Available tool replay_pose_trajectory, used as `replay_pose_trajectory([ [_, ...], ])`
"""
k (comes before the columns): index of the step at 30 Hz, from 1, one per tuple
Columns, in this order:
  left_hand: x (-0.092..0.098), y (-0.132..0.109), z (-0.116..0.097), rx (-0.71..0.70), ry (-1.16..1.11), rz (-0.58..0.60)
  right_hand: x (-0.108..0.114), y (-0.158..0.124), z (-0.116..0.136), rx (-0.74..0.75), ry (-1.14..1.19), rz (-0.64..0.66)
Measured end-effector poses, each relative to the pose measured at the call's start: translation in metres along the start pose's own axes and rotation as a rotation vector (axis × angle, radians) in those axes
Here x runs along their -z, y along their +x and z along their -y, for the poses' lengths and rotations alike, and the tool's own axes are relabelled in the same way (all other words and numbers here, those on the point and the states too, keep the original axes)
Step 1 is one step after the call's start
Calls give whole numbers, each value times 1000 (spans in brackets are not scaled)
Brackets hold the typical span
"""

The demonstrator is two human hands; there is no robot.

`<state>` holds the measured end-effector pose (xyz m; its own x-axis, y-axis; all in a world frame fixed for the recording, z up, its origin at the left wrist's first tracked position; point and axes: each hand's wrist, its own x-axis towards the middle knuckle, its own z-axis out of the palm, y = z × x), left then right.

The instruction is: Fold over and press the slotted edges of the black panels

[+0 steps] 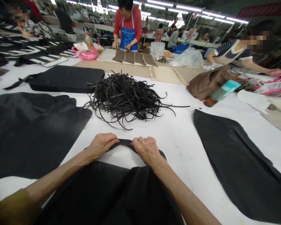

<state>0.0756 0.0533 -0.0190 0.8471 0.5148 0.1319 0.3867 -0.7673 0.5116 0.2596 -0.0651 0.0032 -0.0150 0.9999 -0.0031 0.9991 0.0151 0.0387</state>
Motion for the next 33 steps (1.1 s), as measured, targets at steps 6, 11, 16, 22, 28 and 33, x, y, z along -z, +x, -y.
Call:
replay_pose_trajectory([
  [6,5,4,-4,108,-116,-10,13,-6,1,-106,372,-133],
  [11,6,6,-2,152,-206,-17,47,-30,9,22,439,-163],
  [16,8,5,-3,159,-260,-45,47,-35,30,241,395,284],
  [22,17,2,-4,188,-301,-67,22,-29,35,159,13,341],
  [28,15,2,1,218,-283,-76,34,-19,23,7,560,395],
  [33,13,3,5,222,-278,-50,52,-4,6,-232,1248,444],
])
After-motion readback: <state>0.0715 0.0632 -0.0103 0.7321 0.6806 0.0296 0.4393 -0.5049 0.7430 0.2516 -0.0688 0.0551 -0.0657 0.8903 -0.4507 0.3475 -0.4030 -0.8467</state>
